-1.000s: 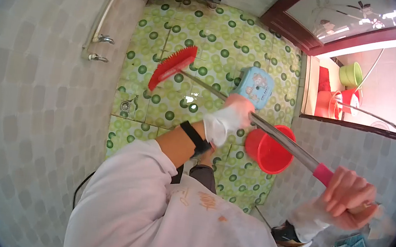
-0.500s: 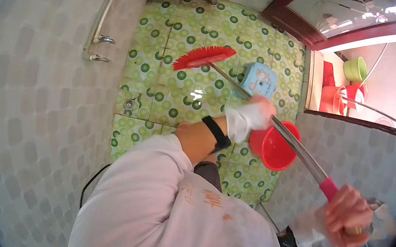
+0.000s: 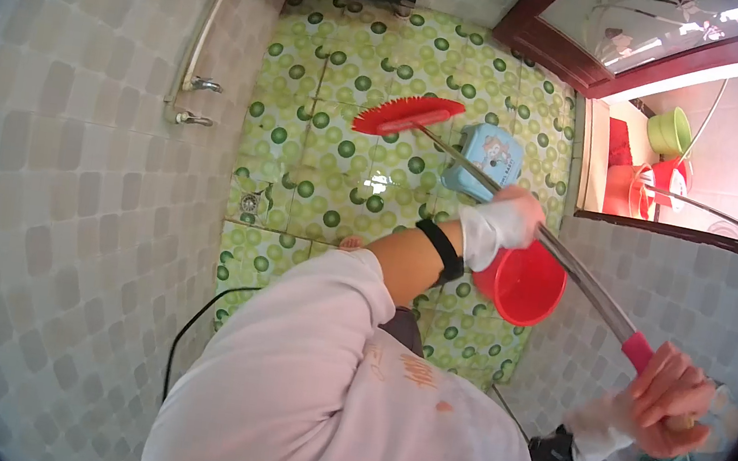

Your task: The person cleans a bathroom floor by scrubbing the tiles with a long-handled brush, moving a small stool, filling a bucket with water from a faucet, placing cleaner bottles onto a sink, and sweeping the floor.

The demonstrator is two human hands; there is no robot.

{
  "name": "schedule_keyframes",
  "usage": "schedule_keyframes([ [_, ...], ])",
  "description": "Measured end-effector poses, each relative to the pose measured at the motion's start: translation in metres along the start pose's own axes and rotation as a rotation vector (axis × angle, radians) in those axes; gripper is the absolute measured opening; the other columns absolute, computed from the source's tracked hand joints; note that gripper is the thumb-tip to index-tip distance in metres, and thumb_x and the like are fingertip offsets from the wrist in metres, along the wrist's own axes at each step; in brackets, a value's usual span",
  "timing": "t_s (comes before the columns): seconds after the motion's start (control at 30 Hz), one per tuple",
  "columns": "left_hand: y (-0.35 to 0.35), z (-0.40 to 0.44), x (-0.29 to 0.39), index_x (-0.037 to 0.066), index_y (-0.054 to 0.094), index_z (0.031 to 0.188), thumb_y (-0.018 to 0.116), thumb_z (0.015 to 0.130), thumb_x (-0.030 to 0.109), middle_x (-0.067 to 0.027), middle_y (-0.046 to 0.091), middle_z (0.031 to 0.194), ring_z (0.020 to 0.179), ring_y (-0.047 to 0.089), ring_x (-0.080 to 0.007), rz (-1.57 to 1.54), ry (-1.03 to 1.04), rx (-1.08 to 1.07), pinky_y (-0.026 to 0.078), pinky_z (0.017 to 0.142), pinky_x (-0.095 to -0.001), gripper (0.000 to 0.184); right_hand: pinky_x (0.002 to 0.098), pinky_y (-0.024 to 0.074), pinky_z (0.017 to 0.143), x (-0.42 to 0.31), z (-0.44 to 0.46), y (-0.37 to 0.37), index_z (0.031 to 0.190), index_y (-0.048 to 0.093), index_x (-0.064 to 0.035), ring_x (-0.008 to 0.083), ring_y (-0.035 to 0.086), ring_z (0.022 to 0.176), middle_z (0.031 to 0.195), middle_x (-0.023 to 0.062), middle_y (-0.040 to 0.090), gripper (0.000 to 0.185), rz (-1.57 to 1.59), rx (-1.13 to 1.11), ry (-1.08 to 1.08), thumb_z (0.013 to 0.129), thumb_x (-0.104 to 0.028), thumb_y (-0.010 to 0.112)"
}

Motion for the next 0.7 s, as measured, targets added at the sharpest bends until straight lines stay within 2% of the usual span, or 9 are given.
schedule_keyframes([
  [0.1,-0.029,-0.017,-0.056,0.012,0.066,0.074,0.066,0.059,0.016,-0.0121,0.062,0.072,0.074,0.06,-0.0335,-0.062,0.034,0.295,0.048,0.066,-0.0427,0.016,0.0233,0.0393,0.044,0.034,0.019,0.02,0.06,0.049,-0.009,0.0134,0.043,0.036,0.044,0.0002,0.049,0.05,0.06,-0.114,-0.003,0.092,-0.047,0.04],
  [0.13,-0.032,-0.027,-0.085,0.012,0.065,0.072,0.068,0.056,0.016,-0.0113,0.061,0.072,0.075,0.058,-0.0337,-0.092,0.118,0.523,0.047,0.068,-0.044,0.017,0.0241,0.0409,0.045,0.05,0.021,0.035,0.059,0.049,-0.0087,0.0135,0.043,0.038,0.046,0.0009,0.05,0.051,0.068,-0.201,0.004,0.092,-0.046,0.04],
  [0.17,-0.041,-0.039,-0.106,0.012,0.063,0.071,0.069,0.054,0.014,-0.0104,0.059,0.073,0.076,0.057,-0.0333,-0.061,0.055,0.479,0.046,0.071,-0.0429,0.018,0.0266,0.0427,0.047,0.068,0.021,0.044,0.062,0.049,-0.0073,0.0139,0.045,0.039,0.047,0.0016,0.05,0.049,0.183,-0.26,0.015,0.093,-0.043,0.039],
  [0.2,-0.049,-0.058,-0.126,0.012,0.063,0.072,0.07,0.054,0.012,-0.0094,0.057,0.072,0.075,0.056,-0.0333,-0.071,0.147,0.707,0.045,0.071,-0.0424,0.02,0.0291,0.0445,0.049,0.084,0.015,0.052,0.064,0.05,-0.0059,0.0143,0.046,0.041,0.048,0.0022,0.051,0.047,0.297,-0.322,0.022,0.094,-0.041,0.037],
  [0.3,-0.059,-0.061,-0.148,0.012,0.064,0.063,0.068,0.055,0.019,-0.0105,0.06,0.066,0.069,0.058,-0.033,-0.031,0.068,0.612,0.048,0.066,-0.0421,0.011,0.0323,0.0456,0.051,0.109,-0.009,0.036,0.07,0.049,-0.0041,0.0152,0.045,0.041,0.047,0.0024,0.049,0.042,0.219,-0.055,0.021,0.096,-0.034,0.034],
  [0.37,-0.038,-0.036,-0.142,0.012,0.064,0.065,0.068,0.057,0.021,-0.0098,0.061,0.067,0.069,0.059,-0.0327,0.136,-0.084,0.323,0.048,0.065,-0.0418,0.012,0.0321,0.0451,0.05,0.102,-0.016,0.011,0.074,0.049,-0.0034,0.0156,0.043,0.039,0.046,0.0036,0.048,0.039,0.173,0.084,-0.014,0.096,-0.03,0.031],
  [0.57,-0.001,0.071,0.011,0.012,0.064,0.068,0.063,0.064,0.022,-0.0125,0.062,0.067,0.069,0.062,-0.0335,-0.007,0.146,0.153,0.051,0.063,-0.0409,0.012,0.0288,0.0419,0.046,0.019,-0.006,-0.055,0.067,0.05,-0.005,0.0145,0.042,0.039,0.044,0.0037,0.047,0.049,-0.047,0.049,0.011,0.095,-0.039,0.029],
  [0.63,0.017,0.115,0.029,0.014,0.066,0.07,0.062,0.064,0.02,-0.0108,0.063,0.07,0.073,0.063,-0.0303,0.136,0.174,0.056,0.051,0.064,-0.0398,0.01,0.028,0.0408,0.045,0.024,-0.002,-0.052,0.067,0.051,-0.0049,0.0141,0.042,0.039,0.044,0.0032,0.046,0.051,-0.168,0.021,-0.005,0.095,-0.042,0.029],
  [0.7,0.012,0.13,0.02,0.014,0.066,0.071,0.062,0.063,0.02,-0.0109,0.063,0.071,0.073,0.063,-0.0302,0.081,0.18,0.063,0.051,0.063,-0.0398,0.01,0.0271,0.0394,0.044,0.037,-0.01,-0.061,0.066,0.052,-0.0044,0.0137,0.042,0.039,0.044,0.003,0.046,0.055,-0.251,0.136,-0.065,0.093,-0.048,0.032],
])
Point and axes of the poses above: each hand's wrist, its own z-axis towards the middle knuckle, its own y-axis out of the palm, x = y × z, the point moved 9 cm from there along z, towards the middle knuckle
